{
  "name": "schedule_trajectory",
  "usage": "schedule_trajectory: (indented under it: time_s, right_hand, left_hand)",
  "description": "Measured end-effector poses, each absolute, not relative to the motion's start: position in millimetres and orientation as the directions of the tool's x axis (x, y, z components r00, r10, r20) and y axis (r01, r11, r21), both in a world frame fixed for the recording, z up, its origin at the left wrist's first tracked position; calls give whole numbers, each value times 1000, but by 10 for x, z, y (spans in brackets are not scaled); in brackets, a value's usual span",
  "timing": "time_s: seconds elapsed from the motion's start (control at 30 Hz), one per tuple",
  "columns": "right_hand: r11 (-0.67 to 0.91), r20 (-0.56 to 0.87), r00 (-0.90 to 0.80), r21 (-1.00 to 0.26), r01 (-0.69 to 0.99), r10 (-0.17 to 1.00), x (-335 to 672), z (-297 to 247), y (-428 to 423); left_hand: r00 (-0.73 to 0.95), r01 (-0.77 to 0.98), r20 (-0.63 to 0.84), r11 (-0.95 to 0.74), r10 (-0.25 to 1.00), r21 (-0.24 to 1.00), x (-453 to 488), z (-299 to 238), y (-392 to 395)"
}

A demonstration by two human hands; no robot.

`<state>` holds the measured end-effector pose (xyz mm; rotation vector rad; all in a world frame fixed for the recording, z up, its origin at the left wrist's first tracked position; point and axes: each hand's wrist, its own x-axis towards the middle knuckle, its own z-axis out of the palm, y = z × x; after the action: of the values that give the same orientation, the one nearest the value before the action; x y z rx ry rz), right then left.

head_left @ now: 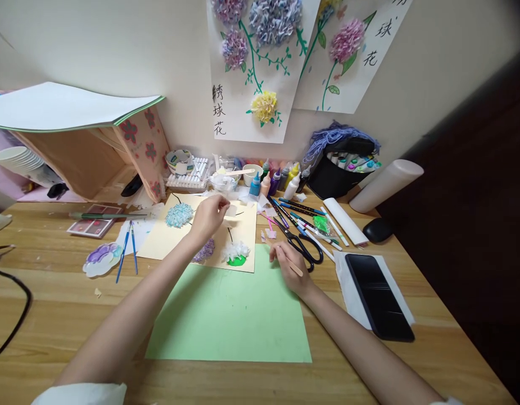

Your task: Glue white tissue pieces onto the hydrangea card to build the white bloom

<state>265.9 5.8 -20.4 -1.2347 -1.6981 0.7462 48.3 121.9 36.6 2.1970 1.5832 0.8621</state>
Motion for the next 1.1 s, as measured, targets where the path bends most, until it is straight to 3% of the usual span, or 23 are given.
schedule_trajectory:
  time_s: [0.07, 0.2, 0.3, 0.47, 0.6, 0.77, 0.9, 1.1]
  right_hand:
    - [334, 324, -96, -846, 415, 941, 2662, -196, 55]
    - [317, 323, -50, -868, 382, 945, 2680, -216, 42]
    - [365, 379, -29, -865, 344, 925, 2686, -237, 12]
    - [465, 427, -206, -860, 207, 881, 2660, -247, -46]
    - [446, 380, -295, -873, 199, 876, 2640, -251, -59]
    - [508, 459, -267, -847, 157, 847, 2634, -255, -72]
    - [534, 464, -317, -824, 190, 827, 2629, -253, -96]
    - [552, 480, -295, -795, 251, 826, 2646, -266, -108]
  left_hand:
    - [166, 682, 197, -257, 966, 684, 476, 359, 1234]
    - [168, 655, 208, -267, 964, 707, 531, 426, 1080]
    - [180, 543, 142, -219, 973, 811, 599, 476, 781]
    - [147, 493, -6, -68, 989, 868, 661, 312, 184]
    - [118, 618, 43, -107, 992, 779, 683, 81, -80]
    - [150, 780, 207, -244, 967, 577, 733, -48, -109]
    - [172, 820, 320, -315, 932, 477, 774, -70, -79]
    - [186, 847, 371, -340, 910, 409, 782, -79, -77]
